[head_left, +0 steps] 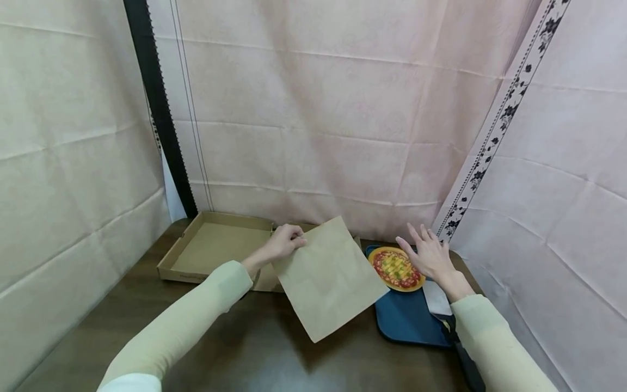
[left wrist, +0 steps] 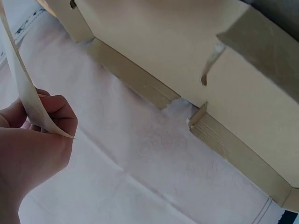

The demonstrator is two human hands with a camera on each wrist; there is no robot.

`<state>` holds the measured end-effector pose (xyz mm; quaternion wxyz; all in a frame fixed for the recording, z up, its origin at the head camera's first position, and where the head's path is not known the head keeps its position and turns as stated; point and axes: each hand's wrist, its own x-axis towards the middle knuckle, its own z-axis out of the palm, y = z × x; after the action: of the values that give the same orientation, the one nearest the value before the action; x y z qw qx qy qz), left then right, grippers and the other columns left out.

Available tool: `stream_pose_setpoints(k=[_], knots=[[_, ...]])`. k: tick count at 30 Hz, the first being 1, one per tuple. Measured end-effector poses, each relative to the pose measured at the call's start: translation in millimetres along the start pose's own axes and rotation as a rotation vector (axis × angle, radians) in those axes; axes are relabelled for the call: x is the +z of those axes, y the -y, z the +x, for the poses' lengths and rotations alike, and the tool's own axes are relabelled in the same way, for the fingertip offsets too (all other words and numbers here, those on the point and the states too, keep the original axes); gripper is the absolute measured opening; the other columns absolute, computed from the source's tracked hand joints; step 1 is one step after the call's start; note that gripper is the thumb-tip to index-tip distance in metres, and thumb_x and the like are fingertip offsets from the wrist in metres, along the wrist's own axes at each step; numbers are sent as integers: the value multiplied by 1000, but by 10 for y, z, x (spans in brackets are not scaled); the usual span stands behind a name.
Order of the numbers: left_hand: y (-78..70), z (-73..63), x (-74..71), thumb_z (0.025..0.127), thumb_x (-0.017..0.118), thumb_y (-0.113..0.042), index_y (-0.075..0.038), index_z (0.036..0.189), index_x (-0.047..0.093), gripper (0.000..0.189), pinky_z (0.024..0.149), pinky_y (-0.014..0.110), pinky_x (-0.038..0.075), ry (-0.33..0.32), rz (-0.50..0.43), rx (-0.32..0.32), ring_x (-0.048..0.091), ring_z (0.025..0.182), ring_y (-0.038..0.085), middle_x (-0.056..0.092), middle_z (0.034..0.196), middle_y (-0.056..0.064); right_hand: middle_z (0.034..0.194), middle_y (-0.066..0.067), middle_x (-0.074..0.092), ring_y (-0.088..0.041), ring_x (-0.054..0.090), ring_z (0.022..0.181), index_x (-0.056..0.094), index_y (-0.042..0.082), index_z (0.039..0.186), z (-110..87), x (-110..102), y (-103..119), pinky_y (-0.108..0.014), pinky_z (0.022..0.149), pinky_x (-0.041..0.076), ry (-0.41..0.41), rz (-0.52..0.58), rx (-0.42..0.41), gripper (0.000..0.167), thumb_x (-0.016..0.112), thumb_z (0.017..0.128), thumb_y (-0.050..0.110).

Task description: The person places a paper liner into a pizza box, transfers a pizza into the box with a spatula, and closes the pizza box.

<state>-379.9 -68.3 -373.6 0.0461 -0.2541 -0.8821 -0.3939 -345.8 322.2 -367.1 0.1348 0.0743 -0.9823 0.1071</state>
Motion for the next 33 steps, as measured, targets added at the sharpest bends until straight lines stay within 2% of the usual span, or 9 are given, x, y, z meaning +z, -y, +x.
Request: stream_pose_setpoints(k=[12,20,33], knots=[[85,44,-148,92,64,-11,-1,81,64,15,57,23,35,-64,-5,-33,39,57,11,46,63,-3,157,-32,14,-57,14,141,19,15,155,10,-8,0,-80,102,8,22,-7,11,74,28,99,62],[210,30,-259,93,63,-10,0,83,66,14,55,23,35,-88,-8,-63,38,54,10,44,59,-4,157,-32,15,-56,14,141,19,15,155,3,16,27,-80,101,8,21,-4,9,74,28,99,62],[284,16,-403,93,61,-10,2,90,67,14,56,24,37,-134,6,-69,40,55,10,49,62,-2,157,-31,16,-54,15,142,18,16,156,38,43,46,-80,101,9,15,-17,1,75,27,98,63]])
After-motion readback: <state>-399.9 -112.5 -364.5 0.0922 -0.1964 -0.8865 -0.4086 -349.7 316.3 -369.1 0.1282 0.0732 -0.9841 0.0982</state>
